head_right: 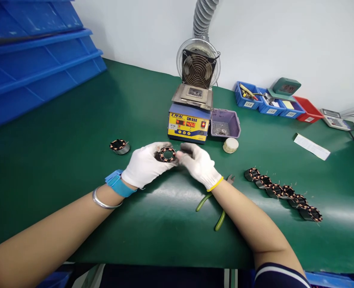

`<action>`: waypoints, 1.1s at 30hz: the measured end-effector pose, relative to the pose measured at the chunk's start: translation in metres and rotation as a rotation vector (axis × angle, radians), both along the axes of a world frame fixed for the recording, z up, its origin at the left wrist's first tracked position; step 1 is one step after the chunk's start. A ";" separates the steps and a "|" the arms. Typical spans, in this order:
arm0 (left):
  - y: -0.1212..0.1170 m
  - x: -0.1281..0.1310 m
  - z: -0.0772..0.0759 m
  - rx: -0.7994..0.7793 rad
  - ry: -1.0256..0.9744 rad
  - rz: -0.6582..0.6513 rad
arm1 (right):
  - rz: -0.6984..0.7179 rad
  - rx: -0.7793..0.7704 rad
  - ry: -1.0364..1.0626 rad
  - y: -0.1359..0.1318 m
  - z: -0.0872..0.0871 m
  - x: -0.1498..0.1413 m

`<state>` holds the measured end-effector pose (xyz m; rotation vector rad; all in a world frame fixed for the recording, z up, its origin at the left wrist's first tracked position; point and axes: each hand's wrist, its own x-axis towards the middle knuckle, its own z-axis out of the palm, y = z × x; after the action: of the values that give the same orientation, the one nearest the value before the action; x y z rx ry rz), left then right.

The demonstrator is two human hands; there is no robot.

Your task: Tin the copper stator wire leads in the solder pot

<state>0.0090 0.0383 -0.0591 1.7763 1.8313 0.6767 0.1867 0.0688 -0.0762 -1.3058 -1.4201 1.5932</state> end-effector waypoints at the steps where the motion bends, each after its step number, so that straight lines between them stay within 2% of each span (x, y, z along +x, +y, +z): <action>1: -0.001 0.001 -0.001 0.018 -0.008 -0.039 | 0.053 -0.005 0.017 -0.003 0.002 -0.003; 3: -0.003 0.002 -0.002 0.035 -0.013 -0.117 | 0.098 -0.014 0.053 -0.008 0.004 -0.008; 5: -0.004 0.002 -0.003 0.027 0.022 -0.164 | 0.055 0.026 0.014 -0.011 0.004 -0.011; 10: 0.001 -0.002 0.003 -0.098 0.140 -0.174 | -0.070 0.269 -0.183 -0.012 0.000 -0.009; 12: 0.003 -0.005 0.006 -0.171 0.013 -0.199 | -0.067 0.271 -0.177 -0.012 -0.001 -0.008; 16: 0.007 -0.010 0.012 -0.378 -0.410 -0.224 | -0.062 0.196 -0.088 -0.011 -0.003 -0.009; 20: 0.010 -0.028 0.028 -0.581 -0.686 -0.227 | -0.105 0.114 -0.059 -0.008 -0.001 -0.010; 23: 0.015 -0.043 0.035 -0.521 -0.921 -0.182 | -0.148 0.020 -0.012 -0.006 0.005 -0.011; 26: 0.019 -0.044 0.030 -0.463 -0.958 -0.030 | -0.171 -0.061 0.085 -0.005 0.010 -0.011; 29: 0.016 -0.027 0.020 -0.654 -0.971 0.004 | -0.177 -0.107 0.167 -0.005 0.012 -0.011; 33: 0.010 -0.012 0.017 -0.924 -1.133 -0.071 | -0.187 -0.056 0.157 -0.005 0.009 -0.010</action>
<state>-0.0030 0.0481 -0.0417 0.5837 0.9706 0.4910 0.1764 0.0634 -0.0670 -1.2752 -1.1325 1.5817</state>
